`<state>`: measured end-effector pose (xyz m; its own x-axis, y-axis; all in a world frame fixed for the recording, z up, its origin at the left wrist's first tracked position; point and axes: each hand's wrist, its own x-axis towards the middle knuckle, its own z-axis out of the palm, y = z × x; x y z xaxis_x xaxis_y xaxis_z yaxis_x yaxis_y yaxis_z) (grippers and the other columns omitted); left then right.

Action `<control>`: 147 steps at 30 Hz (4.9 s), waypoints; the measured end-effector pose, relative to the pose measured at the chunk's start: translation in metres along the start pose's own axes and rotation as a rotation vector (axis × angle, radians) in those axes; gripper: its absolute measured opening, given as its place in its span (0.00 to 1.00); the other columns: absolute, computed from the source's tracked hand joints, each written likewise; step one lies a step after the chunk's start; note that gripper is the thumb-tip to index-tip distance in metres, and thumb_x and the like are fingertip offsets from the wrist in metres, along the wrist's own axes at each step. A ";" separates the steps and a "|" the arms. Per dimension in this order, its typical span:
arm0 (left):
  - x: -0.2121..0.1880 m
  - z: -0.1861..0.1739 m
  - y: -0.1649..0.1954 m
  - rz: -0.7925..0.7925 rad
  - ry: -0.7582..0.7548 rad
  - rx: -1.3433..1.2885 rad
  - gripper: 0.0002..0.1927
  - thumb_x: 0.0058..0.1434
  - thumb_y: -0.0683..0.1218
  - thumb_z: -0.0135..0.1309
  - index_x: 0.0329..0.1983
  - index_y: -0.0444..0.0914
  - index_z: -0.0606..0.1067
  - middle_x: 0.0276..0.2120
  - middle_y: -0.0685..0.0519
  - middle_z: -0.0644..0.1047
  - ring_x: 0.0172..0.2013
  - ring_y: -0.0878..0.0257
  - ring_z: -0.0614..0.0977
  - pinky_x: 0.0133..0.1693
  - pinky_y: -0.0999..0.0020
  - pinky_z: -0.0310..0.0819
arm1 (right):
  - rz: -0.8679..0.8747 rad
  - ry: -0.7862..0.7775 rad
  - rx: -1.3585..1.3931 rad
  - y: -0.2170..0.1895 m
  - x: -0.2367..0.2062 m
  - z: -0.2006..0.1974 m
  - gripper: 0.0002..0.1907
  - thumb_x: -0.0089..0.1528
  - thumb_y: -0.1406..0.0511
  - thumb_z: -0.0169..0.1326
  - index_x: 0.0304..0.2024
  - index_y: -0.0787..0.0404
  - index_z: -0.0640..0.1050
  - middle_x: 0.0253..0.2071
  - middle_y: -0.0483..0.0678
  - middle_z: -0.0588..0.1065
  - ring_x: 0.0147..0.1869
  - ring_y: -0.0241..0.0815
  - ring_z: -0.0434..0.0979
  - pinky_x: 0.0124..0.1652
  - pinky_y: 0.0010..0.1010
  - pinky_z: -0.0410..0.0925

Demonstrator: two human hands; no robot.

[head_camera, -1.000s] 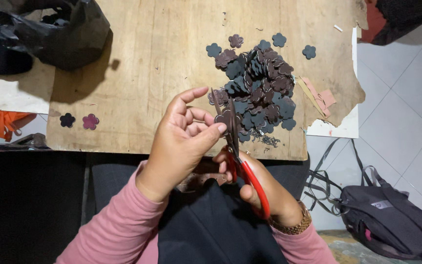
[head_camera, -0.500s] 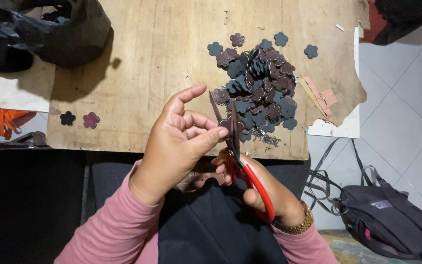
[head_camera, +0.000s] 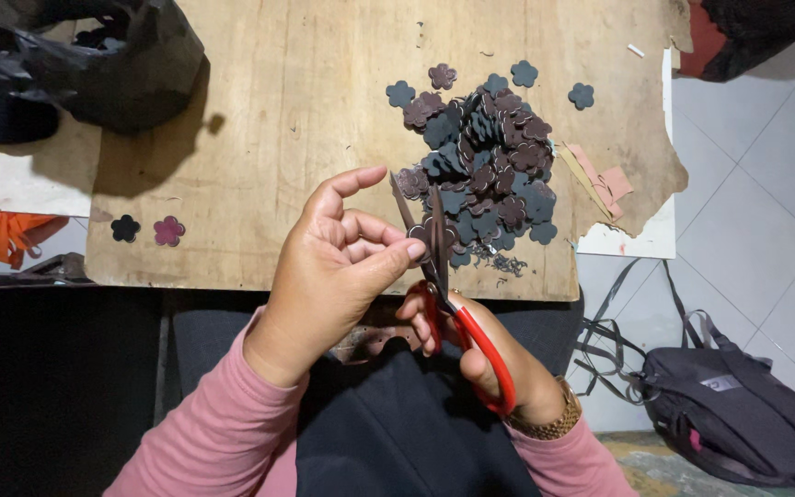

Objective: The person sits at a workbench and trims the edges of small flower-shaped leather pieces with red-handled scissors, working one piece at a time. They pick each piece from a pile on the board, rotate it while cutting, and set it back on the pile.

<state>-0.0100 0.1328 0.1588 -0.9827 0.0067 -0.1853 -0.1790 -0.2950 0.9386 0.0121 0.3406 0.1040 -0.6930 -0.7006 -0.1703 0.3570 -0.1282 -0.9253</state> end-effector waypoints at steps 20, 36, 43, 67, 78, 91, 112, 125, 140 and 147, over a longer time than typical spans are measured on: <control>0.002 0.001 -0.008 0.017 -0.018 -0.015 0.36 0.59 0.35 0.60 0.69 0.32 0.59 0.34 0.51 0.77 0.34 0.70 0.81 0.39 0.77 0.79 | -0.029 0.052 0.018 0.007 0.003 0.004 0.58 0.49 0.26 0.55 0.56 0.69 0.69 0.41 0.42 0.66 0.44 0.34 0.64 0.44 0.25 0.63; 0.002 0.007 -0.016 -0.024 -0.019 -0.127 0.31 0.61 0.34 0.58 0.67 0.32 0.61 0.38 0.50 0.75 0.34 0.70 0.81 0.35 0.78 0.78 | -0.085 0.019 0.021 0.006 -0.004 0.004 0.60 0.54 0.27 0.54 0.66 0.70 0.65 0.53 0.47 0.67 0.56 0.38 0.66 0.54 0.32 0.64; 0.000 0.014 -0.015 -0.033 0.018 -0.138 0.29 0.61 0.35 0.58 0.65 0.32 0.62 0.36 0.49 0.76 0.30 0.69 0.81 0.29 0.75 0.79 | -0.128 0.048 -0.125 0.007 0.001 0.001 0.62 0.53 0.26 0.51 0.68 0.68 0.63 0.52 0.45 0.67 0.53 0.37 0.66 0.53 0.30 0.65; -0.001 0.020 -0.018 0.016 0.040 -0.201 0.26 0.62 0.34 0.57 0.62 0.32 0.62 0.36 0.47 0.75 0.26 0.66 0.81 0.23 0.71 0.80 | -0.148 0.158 -0.229 0.017 0.004 -0.001 0.59 0.52 0.24 0.48 0.57 0.69 0.69 0.40 0.42 0.67 0.43 0.33 0.66 0.45 0.25 0.65; 0.002 0.016 -0.022 0.057 0.047 -0.115 0.27 0.62 0.33 0.58 0.63 0.33 0.65 0.36 0.51 0.76 0.32 0.71 0.80 0.36 0.78 0.77 | -0.102 0.158 -0.149 0.008 0.007 0.001 0.57 0.48 0.24 0.53 0.50 0.67 0.71 0.37 0.41 0.66 0.40 0.31 0.64 0.40 0.22 0.63; 0.003 0.011 -0.019 0.040 0.018 -0.129 0.27 0.60 0.31 0.57 0.63 0.33 0.64 0.37 0.53 0.75 0.34 0.73 0.78 0.37 0.79 0.76 | -0.059 0.098 -0.127 0.012 0.006 -0.004 0.57 0.47 0.24 0.53 0.51 0.67 0.71 0.38 0.41 0.67 0.40 0.31 0.65 0.40 0.22 0.64; 0.003 0.008 -0.024 -0.096 -0.142 -0.239 0.08 0.65 0.35 0.54 0.45 0.32 0.68 0.33 0.48 0.78 0.26 0.66 0.80 0.28 0.70 0.79 | -0.087 0.069 -0.072 0.022 0.000 -0.008 0.61 0.49 0.24 0.52 0.60 0.68 0.68 0.43 0.43 0.68 0.46 0.34 0.67 0.46 0.26 0.64; 0.005 0.009 -0.024 -0.056 -0.138 -0.110 0.06 0.66 0.37 0.55 0.43 0.31 0.70 0.34 0.50 0.78 0.32 0.69 0.80 0.34 0.75 0.77 | -0.083 0.114 -0.048 0.020 -0.005 -0.006 0.66 0.47 0.24 0.52 0.67 0.68 0.62 0.48 0.44 0.67 0.49 0.35 0.66 0.49 0.28 0.65; -0.002 0.014 -0.019 -0.163 -0.194 -0.275 0.06 0.67 0.38 0.53 0.43 0.31 0.69 0.31 0.47 0.79 0.23 0.64 0.81 0.23 0.67 0.80 | -0.094 0.081 -0.077 0.020 -0.004 -0.009 0.63 0.48 0.23 0.51 0.60 0.69 0.68 0.43 0.44 0.67 0.47 0.36 0.65 0.48 0.29 0.65; -0.002 0.014 -0.024 -0.109 -0.178 -0.221 0.06 0.67 0.37 0.54 0.44 0.32 0.70 0.32 0.50 0.78 0.26 0.70 0.79 0.25 0.71 0.78 | -0.141 0.101 -0.135 0.018 0.001 -0.006 0.61 0.49 0.22 0.49 0.58 0.68 0.69 0.42 0.43 0.66 0.45 0.34 0.64 0.46 0.26 0.63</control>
<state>-0.0043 0.1529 0.1403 -0.9549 0.2109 -0.2090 -0.2877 -0.4838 0.8266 0.0139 0.3417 0.0853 -0.7919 -0.6074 -0.0631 0.1696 -0.1195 -0.9782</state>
